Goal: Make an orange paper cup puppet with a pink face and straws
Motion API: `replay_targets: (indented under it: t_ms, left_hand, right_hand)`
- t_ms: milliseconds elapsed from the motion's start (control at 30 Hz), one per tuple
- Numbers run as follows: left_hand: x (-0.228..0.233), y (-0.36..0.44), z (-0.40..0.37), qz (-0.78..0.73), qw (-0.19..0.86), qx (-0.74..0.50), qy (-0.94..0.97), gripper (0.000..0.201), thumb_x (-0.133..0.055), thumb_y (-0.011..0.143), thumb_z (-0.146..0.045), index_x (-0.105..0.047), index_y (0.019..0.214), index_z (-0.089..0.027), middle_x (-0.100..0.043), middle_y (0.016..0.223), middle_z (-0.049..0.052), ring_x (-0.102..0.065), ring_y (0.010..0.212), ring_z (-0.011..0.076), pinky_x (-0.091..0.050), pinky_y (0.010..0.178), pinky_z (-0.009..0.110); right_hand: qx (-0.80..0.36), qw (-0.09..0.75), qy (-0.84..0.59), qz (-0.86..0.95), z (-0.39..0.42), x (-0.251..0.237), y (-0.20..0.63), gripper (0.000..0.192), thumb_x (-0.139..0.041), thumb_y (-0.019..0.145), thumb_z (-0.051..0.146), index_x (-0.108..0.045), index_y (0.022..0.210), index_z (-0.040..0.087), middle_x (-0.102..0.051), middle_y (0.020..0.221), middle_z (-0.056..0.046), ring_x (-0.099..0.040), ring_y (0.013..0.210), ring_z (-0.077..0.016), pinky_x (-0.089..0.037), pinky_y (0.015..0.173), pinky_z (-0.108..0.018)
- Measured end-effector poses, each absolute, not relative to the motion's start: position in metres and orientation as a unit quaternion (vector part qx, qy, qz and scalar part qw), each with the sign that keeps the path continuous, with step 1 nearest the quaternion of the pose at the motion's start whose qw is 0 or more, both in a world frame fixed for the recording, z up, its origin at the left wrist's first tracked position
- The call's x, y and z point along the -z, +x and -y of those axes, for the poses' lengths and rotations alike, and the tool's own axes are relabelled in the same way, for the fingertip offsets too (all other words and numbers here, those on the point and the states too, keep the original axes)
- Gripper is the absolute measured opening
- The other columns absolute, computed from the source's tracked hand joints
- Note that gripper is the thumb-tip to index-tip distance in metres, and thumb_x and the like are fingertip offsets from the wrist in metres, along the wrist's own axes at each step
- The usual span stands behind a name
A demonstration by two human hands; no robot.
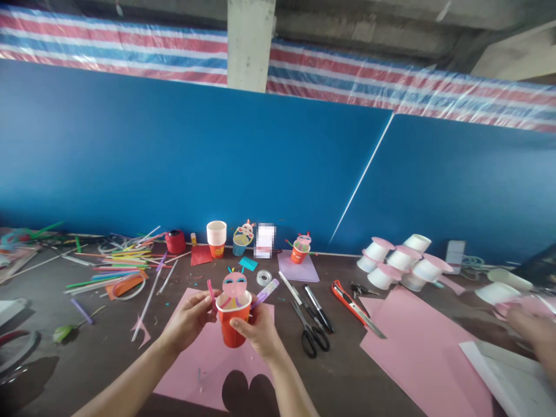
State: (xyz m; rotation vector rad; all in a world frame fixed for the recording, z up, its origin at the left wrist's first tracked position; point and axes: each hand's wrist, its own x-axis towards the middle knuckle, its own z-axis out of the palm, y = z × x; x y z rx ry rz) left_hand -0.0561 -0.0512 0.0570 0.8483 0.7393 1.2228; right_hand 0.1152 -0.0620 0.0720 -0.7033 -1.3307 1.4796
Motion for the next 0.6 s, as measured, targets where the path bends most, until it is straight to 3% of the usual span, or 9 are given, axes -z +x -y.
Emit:
replay_targets:
  t_ms: [233, 433, 600]
  left_hand:
    - [-0.059, -0.058, 0.042, -0.383, 0.656, -0.527, 0.381, 0.027, -0.072, 0.063, -0.032, -0.069, 0.085, -0.017, -0.060, 0.066, 0.000, -0.048, 0.052, 0.0065, -0.039, 0.049, 0.018]
    - [-0.044, -0.059, 0.033, -0.429, 0.606, -0.515, 0.429, 0.036, -0.067, 0.067, -0.039, -0.068, 0.093, -0.015, -0.065, 0.069, 0.004, -0.052, 0.057, 0.0108, -0.041, 0.054, 0.023]
    - [-0.033, -0.062, 0.028, -0.438, 0.585, -0.513, 0.451, 0.035, -0.065, 0.068, -0.039, -0.068, 0.094, -0.015, -0.065, 0.070, 0.003, -0.053, 0.059, 0.0115, -0.041, 0.055, 0.022]
  right_hand:
    - [-0.575, 0.457, -0.324, 0.596, 0.055, -0.061, 0.120, 0.046, -0.071, 0.066, 0.037, -0.055, 0.105, 0.018, -0.065, 0.094, -0.007, -0.060, 0.086, -0.0231, -0.047, 0.076, -0.035]
    - [-0.561, 0.458, -0.324, 0.609, 0.044, -0.049, 0.116, 0.053, -0.071, 0.065, 0.037, -0.052, 0.111, 0.020, -0.061, 0.108, -0.008, -0.057, 0.096, -0.0239, -0.044, 0.084, -0.037]
    - [-0.559, 0.441, -0.345, 0.611, 0.033, -0.035, 0.114, 0.058, -0.074, 0.062, 0.033, -0.050, 0.113, 0.022, -0.062, 0.104, -0.006, -0.058, 0.090, -0.0222, -0.045, 0.081, -0.037]
